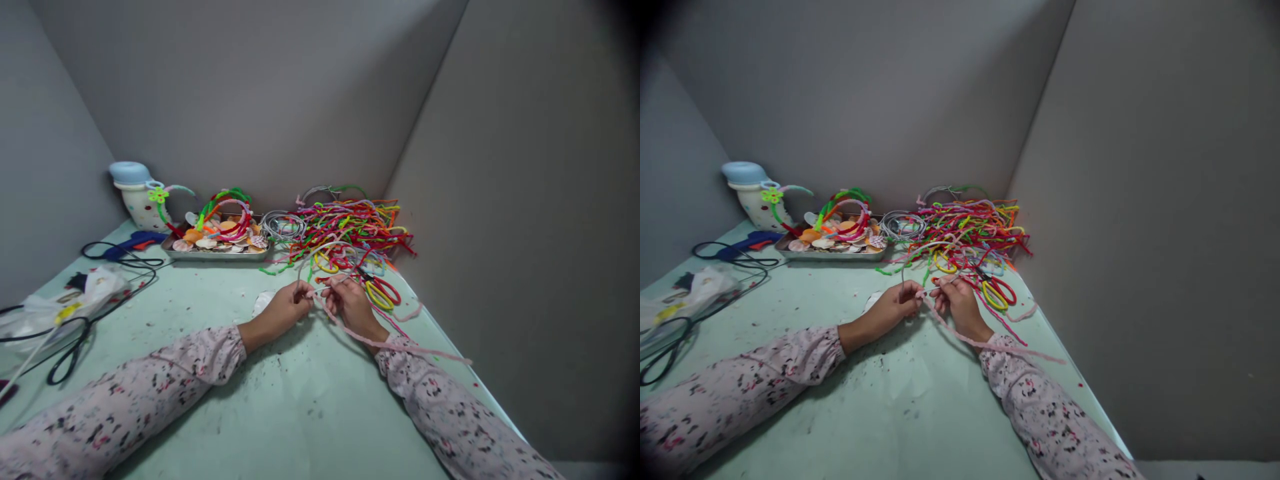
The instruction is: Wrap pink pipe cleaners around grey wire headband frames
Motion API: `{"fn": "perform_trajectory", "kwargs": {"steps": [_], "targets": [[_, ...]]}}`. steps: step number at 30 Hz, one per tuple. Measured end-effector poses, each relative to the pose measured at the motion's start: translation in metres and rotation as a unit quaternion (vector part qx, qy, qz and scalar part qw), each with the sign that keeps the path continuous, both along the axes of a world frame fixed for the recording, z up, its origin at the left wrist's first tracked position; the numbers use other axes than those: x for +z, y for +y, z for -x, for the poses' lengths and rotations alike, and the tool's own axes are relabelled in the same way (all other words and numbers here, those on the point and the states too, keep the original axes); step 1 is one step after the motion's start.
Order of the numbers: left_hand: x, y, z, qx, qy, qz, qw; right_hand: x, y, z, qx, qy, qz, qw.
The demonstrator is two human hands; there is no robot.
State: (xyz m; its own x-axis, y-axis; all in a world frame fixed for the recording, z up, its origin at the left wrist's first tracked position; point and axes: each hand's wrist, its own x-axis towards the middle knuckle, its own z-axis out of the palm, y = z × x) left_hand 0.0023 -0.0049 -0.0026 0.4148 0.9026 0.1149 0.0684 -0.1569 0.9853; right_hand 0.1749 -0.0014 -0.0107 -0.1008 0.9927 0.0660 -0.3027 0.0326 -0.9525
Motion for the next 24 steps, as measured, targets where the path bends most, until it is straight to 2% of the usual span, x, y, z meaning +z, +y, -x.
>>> {"fn": "perform_trajectory", "kwargs": {"steps": [3, 6, 13, 24], "targets": [[0.000, 0.000, 0.002, 0.054, 0.031, -0.049, 0.997, 0.000, -0.001, 0.000, 0.005, -0.005, -0.003, 1.000], [0.003, -0.001, 0.003, 0.085, 0.045, -0.064, 0.993, 0.000, -0.002, 0.000, 0.011, -0.008, -0.009, 1.000], [0.009, -0.004, 0.002, 0.091, 0.036, -0.052, 0.994, 0.004, -0.003, 0.000, 0.022, 0.001, 0.002, 1.000], [0.009, -0.004, 0.003, 0.105, 0.046, -0.090, 0.989, 0.003, -0.002, 0.001, 0.010, -0.022, 0.023, 0.999]]}}
